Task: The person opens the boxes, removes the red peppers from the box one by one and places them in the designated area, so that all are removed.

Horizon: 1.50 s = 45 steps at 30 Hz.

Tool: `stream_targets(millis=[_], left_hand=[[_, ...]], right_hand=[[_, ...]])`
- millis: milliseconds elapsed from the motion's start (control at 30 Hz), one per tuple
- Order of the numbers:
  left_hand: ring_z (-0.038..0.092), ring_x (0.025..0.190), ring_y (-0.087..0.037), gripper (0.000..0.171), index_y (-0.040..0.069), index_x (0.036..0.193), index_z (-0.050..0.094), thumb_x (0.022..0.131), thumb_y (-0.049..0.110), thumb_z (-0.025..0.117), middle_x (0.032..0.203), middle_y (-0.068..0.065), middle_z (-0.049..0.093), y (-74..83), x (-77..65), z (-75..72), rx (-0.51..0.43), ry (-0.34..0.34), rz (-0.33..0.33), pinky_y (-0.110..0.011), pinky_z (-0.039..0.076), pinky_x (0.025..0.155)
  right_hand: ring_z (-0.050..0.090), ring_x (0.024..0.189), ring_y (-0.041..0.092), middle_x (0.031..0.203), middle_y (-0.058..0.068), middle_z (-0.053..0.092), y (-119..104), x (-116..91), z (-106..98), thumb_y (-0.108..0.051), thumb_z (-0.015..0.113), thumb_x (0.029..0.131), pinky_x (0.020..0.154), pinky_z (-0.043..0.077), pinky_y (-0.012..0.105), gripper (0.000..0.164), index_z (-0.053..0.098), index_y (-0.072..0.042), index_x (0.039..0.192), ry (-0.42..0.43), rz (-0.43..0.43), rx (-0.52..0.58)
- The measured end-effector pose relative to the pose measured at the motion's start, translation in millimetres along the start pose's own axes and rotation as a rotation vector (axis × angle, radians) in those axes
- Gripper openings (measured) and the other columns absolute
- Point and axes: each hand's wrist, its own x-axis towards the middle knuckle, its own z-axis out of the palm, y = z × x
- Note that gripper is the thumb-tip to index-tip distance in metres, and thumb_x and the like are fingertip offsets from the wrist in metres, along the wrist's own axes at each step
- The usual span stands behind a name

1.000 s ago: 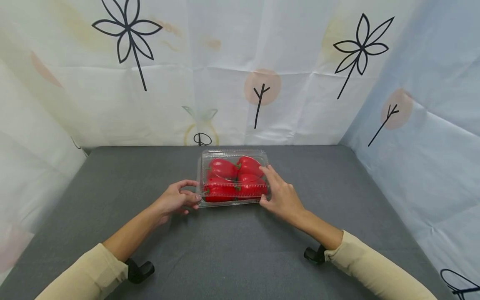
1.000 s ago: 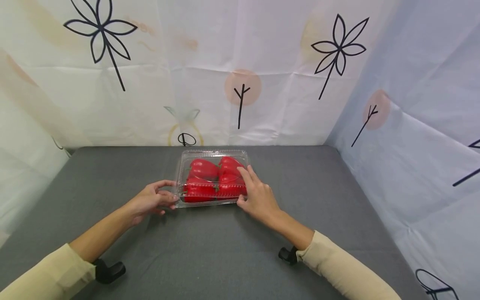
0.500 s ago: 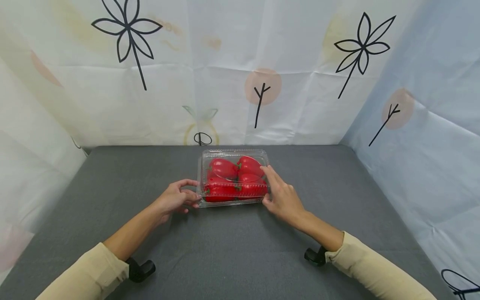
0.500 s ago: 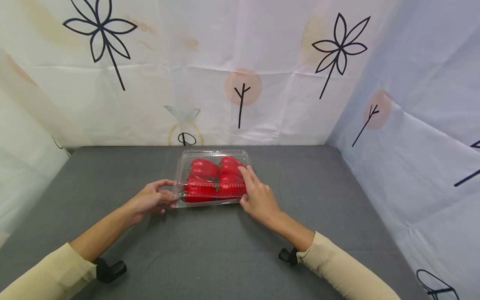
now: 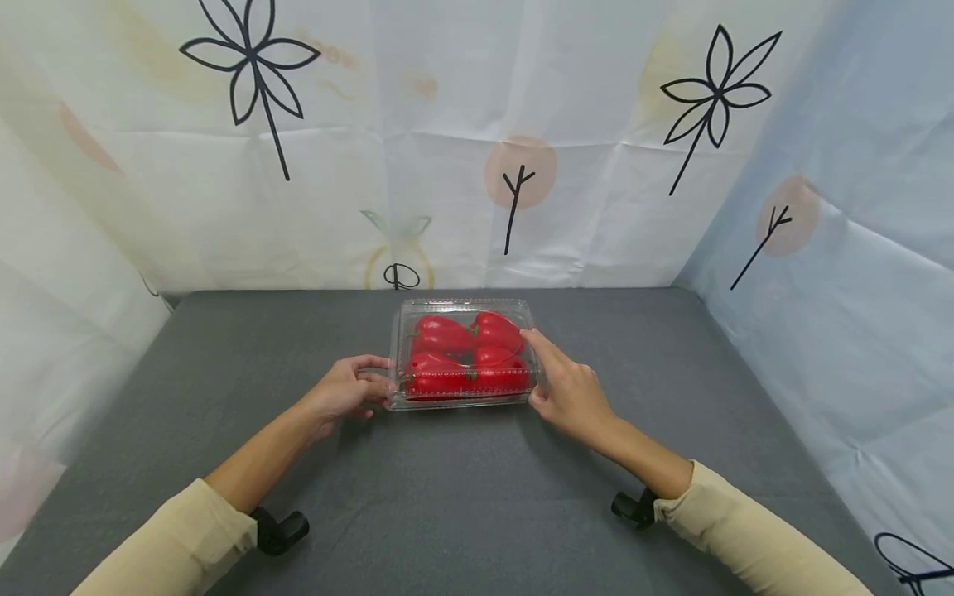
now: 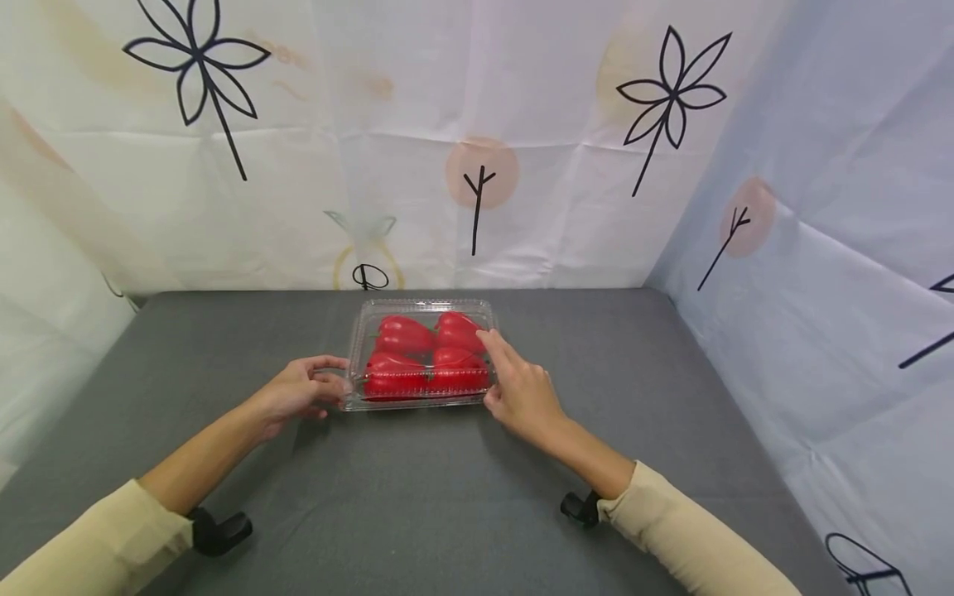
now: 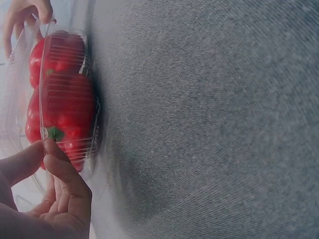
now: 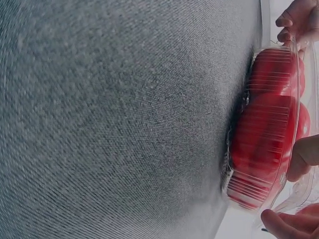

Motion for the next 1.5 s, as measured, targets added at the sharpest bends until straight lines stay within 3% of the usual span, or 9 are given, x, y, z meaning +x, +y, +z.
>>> stream_targets(millis=[333, 633, 733, 900, 967, 1133, 1500], left_hand=[[0.062, 0.089, -0.018, 0.055, 0.005, 0.145, 0.043, 0.095, 0.011, 0.066, 0.113, -0.01, 0.066, -0.3, 1.0, 0.1, -0.004, -0.019, -0.007, -0.031, 0.053, 0.074], [0.061, 0.097, -0.023, 0.061, 0.005, 0.146, 0.041, 0.093, 0.017, 0.07, 0.113, -0.009, 0.063, -3.0, 3.0, -1.7, -0.027, -0.057, 0.012, -0.032, 0.053, 0.08], [0.061, 0.096, -0.022, 0.061, 0.005, 0.147, 0.04, 0.094, 0.016, 0.069, 0.111, -0.008, 0.065, -3.2, 3.4, -2.6, -0.038, -0.065, 0.016, -0.032, 0.053, 0.08], [0.063, 0.093, -0.019, 0.06, 0.004, 0.146, 0.039, 0.095, 0.015, 0.068, 0.11, -0.008, 0.066, -2.1, 2.5, -2.6, -0.031, -0.065, 0.027, -0.034, 0.053, 0.083], [0.063, 0.094, -0.019, 0.06, 0.004, 0.146, 0.041, 0.094, 0.015, 0.069, 0.112, -0.009, 0.066, -1.8, 1.5, -2.2, -0.024, -0.066, 0.027, -0.035, 0.053, 0.085], [0.063, 0.094, -0.021, 0.061, 0.006, 0.145, 0.043, 0.093, 0.016, 0.072, 0.116, -0.011, 0.064, -2.1, -2.7, -0.5, -0.018, -0.07, 0.02, -0.037, 0.052, 0.086], [0.064, 0.091, -0.02, 0.06, 0.003, 0.144, 0.043, 0.092, 0.015, 0.072, 0.116, -0.012, 0.065, -7.8, -11.5, 1.6, -0.024, -0.095, 0.044, -0.036, 0.053, 0.082]], right_hand=[[0.021, 0.047, 0.003, 0.142, 0.013, 0.056, 3, 1, -7, 0.002, 0.072, 0.072, 0.041, 0.024, 0.022, 0.081, 0.044, -0.011, 0.147, -0.051, 0.018, -0.005], [0.029, 0.048, 0.007, 0.144, 0.012, 0.052, 5, 6, -15, -0.002, 0.076, 0.074, 0.041, 0.029, 0.025, 0.08, 0.044, -0.011, 0.147, -0.035, 0.02, 0.047], [0.043, 0.055, 0.011, 0.145, 0.014, 0.049, 5, 8, -19, -0.006, 0.078, 0.076, 0.042, 0.034, 0.026, 0.078, 0.044, -0.011, 0.146, -0.01, 0.019, 0.064], [0.065, 0.085, 0.021, 0.144, 0.012, 0.048, 9, 14, -26, -0.006, 0.076, 0.079, 0.045, 0.04, 0.027, 0.073, 0.044, -0.01, 0.145, 0.056, -0.01, 0.087], [0.067, 0.095, 0.023, 0.144, 0.012, 0.048, 10, 17, -29, -0.006, 0.074, 0.08, 0.048, 0.045, 0.028, 0.07, 0.045, -0.009, 0.144, 0.095, -0.025, 0.107], [0.068, 0.101, 0.026, 0.14, 0.014, 0.051, 11, 27, -38, -0.007, 0.071, 0.085, 0.062, 0.055, 0.037, 0.064, 0.046, -0.007, 0.144, 0.171, -0.04, 0.183], [0.065, 0.11, 0.033, 0.138, 0.018, 0.053, 15, 47, -44, -0.003, 0.065, 0.09, 0.076, 0.058, 0.044, 0.067, 0.034, -0.004, 0.149, 0.219, 0.01, 0.352]])
